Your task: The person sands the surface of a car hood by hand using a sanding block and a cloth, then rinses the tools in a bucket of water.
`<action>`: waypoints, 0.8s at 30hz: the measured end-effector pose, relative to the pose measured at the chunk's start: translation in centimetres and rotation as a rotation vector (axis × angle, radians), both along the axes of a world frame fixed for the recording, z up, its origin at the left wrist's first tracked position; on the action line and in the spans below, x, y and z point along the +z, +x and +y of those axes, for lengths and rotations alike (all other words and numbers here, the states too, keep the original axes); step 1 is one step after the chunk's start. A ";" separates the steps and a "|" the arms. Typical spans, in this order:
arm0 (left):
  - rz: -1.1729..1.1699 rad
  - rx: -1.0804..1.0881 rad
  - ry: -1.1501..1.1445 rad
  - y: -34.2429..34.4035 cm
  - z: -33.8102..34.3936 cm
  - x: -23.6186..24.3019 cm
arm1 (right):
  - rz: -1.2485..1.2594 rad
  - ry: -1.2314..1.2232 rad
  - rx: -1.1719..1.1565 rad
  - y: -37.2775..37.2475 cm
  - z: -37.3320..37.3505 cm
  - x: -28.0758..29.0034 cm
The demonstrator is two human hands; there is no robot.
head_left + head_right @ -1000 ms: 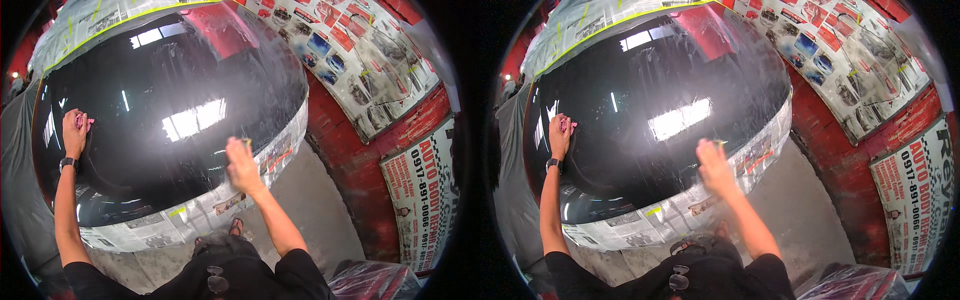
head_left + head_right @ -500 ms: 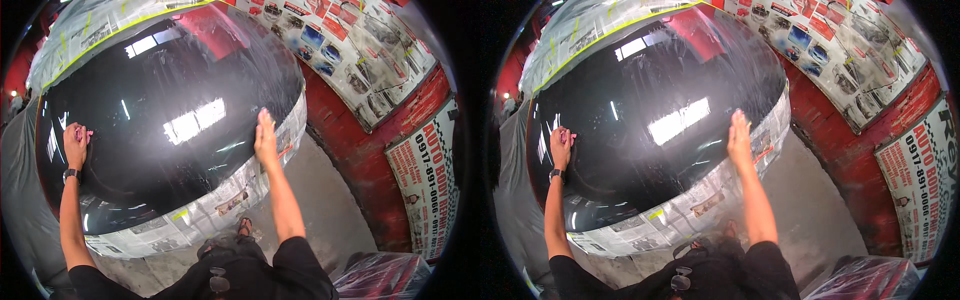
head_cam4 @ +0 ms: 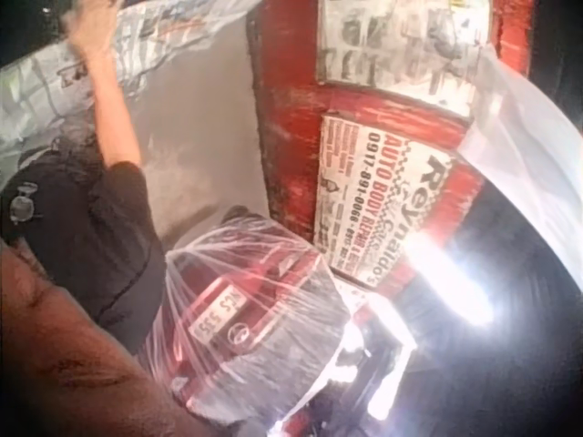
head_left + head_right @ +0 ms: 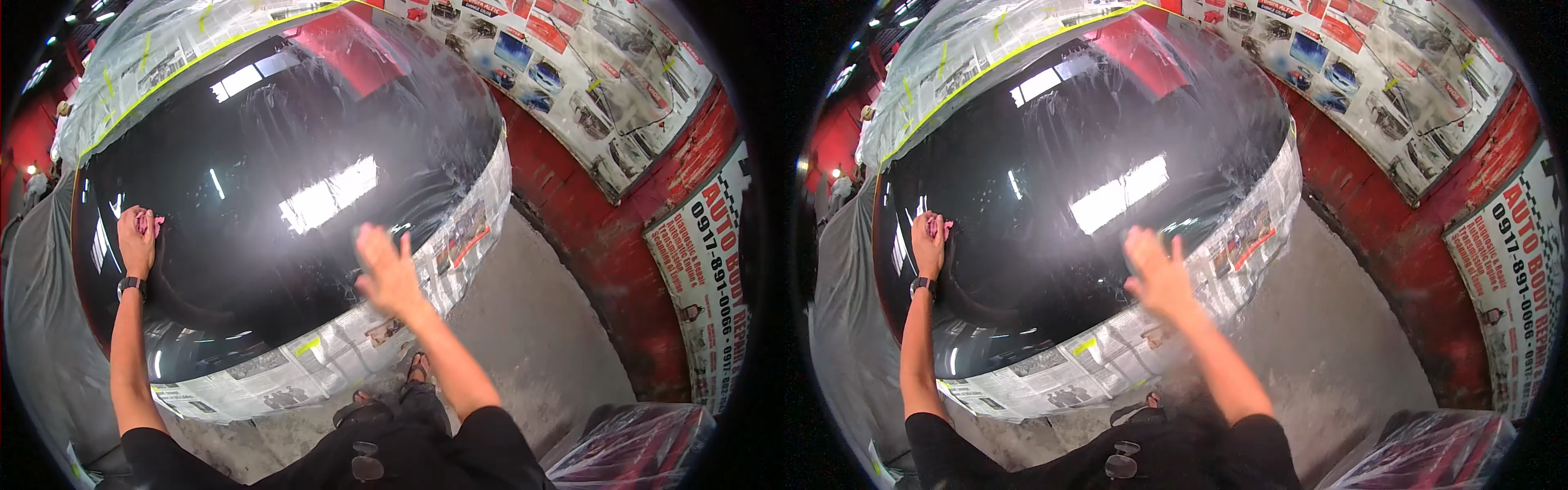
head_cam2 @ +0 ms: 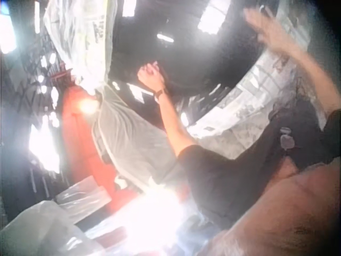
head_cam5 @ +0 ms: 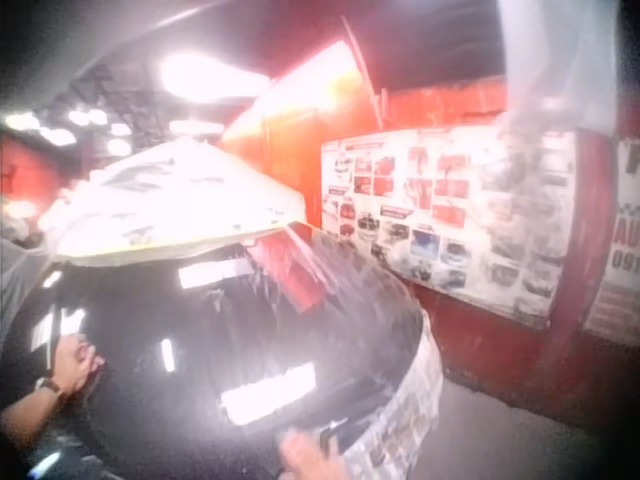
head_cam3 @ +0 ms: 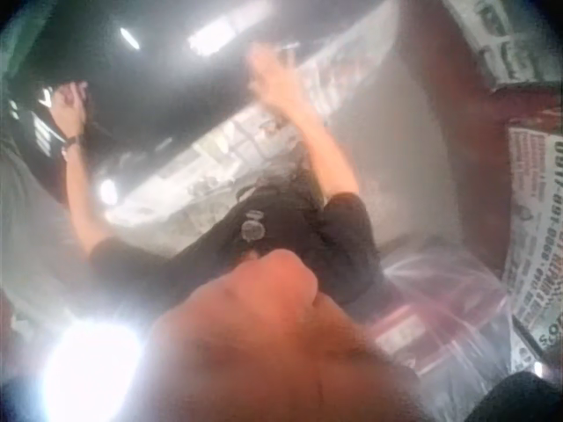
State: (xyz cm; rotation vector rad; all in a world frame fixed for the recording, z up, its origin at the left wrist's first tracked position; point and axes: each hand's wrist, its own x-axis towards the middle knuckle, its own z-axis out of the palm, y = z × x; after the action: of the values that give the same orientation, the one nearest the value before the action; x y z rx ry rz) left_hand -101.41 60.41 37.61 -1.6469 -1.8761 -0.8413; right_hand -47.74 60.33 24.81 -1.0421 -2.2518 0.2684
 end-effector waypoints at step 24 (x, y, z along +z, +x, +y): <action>-0.013 0.025 0.010 0.9 -0.4 0.7 | 0.112 0.045 -0.008 -2.3 -1.8 0.2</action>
State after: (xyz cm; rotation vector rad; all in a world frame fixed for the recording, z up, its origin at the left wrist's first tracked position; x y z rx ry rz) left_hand -100.53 60.03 38.34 -1.6123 -1.8947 -0.8507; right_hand -50.03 58.57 25.03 -0.9879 -2.1432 0.2652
